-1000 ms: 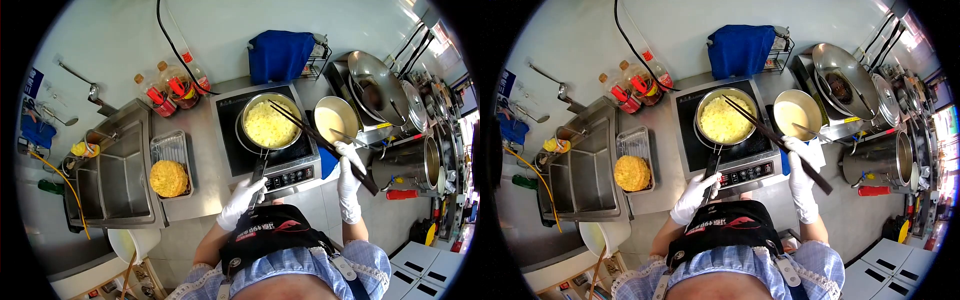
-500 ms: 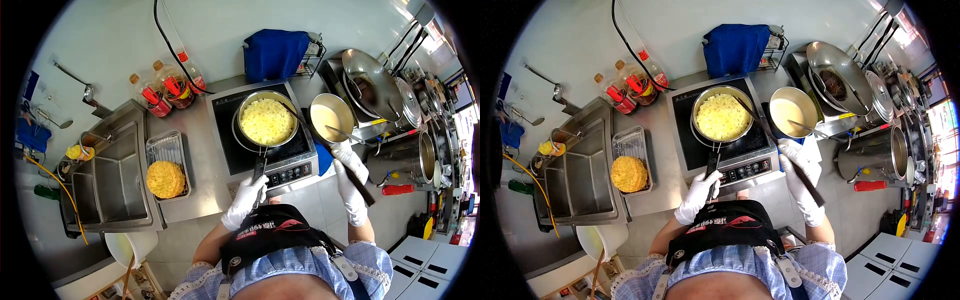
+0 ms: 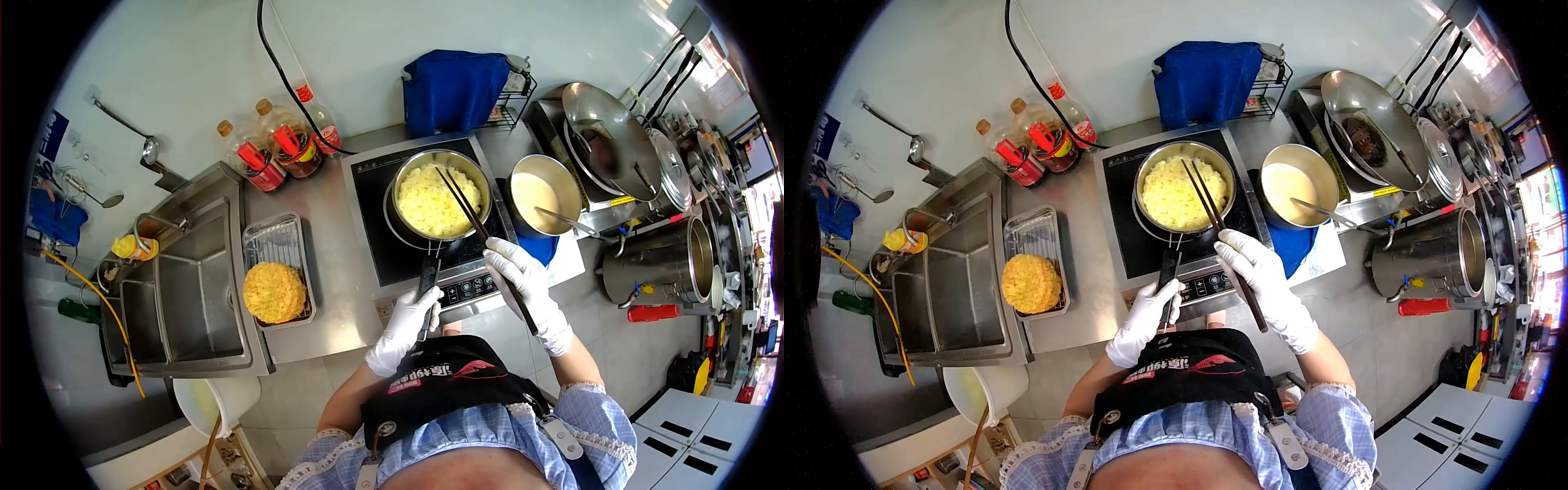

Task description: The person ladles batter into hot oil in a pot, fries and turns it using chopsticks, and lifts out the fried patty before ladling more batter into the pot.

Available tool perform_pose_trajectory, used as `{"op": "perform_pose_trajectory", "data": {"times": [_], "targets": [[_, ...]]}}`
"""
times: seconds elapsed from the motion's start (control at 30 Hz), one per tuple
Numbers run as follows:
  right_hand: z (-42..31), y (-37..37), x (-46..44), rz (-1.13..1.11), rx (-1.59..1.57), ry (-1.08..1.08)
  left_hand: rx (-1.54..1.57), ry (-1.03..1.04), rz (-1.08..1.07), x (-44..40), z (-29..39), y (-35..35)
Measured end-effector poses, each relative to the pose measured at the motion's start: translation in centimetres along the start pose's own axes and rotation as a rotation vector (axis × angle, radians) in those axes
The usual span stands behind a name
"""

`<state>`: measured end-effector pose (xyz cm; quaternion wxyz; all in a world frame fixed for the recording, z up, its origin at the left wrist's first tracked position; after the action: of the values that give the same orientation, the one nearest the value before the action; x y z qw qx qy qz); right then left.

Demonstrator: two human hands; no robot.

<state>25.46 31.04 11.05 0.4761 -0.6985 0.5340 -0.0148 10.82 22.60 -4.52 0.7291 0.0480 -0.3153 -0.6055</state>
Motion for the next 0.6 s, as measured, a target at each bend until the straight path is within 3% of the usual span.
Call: {"op": "perform_pose_trajectory", "data": {"times": [0.27, 0.43, 0.6], "targets": [[0.0, 0.0, -1.0, -0.06, -0.103, -0.013, 0.004, 0.001, 0.0, 0.0, 0.0, 0.1], [1.3, -1.6, -0.6, -0.006, -0.243, 0.18, 0.018, 0.032, -0.02, -0.2, -0.3, -0.1], [0.3, -3.9, -0.7, 0.086, -0.069, 0.114, -0.009, 0.019, -0.013, -0.1, -0.1, 0.0]]}}
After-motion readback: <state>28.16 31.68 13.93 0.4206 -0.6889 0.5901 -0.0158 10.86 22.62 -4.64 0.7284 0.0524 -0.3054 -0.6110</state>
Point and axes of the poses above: each hand's wrist, its own x-axis away from the middle knuckle, its own y-axis out of the palm, z = x × y, the point moved 6 cm from there along -x, towards the middle knuckle, and after that the axes turned 13 degrees about y, right-handed, at the moved point
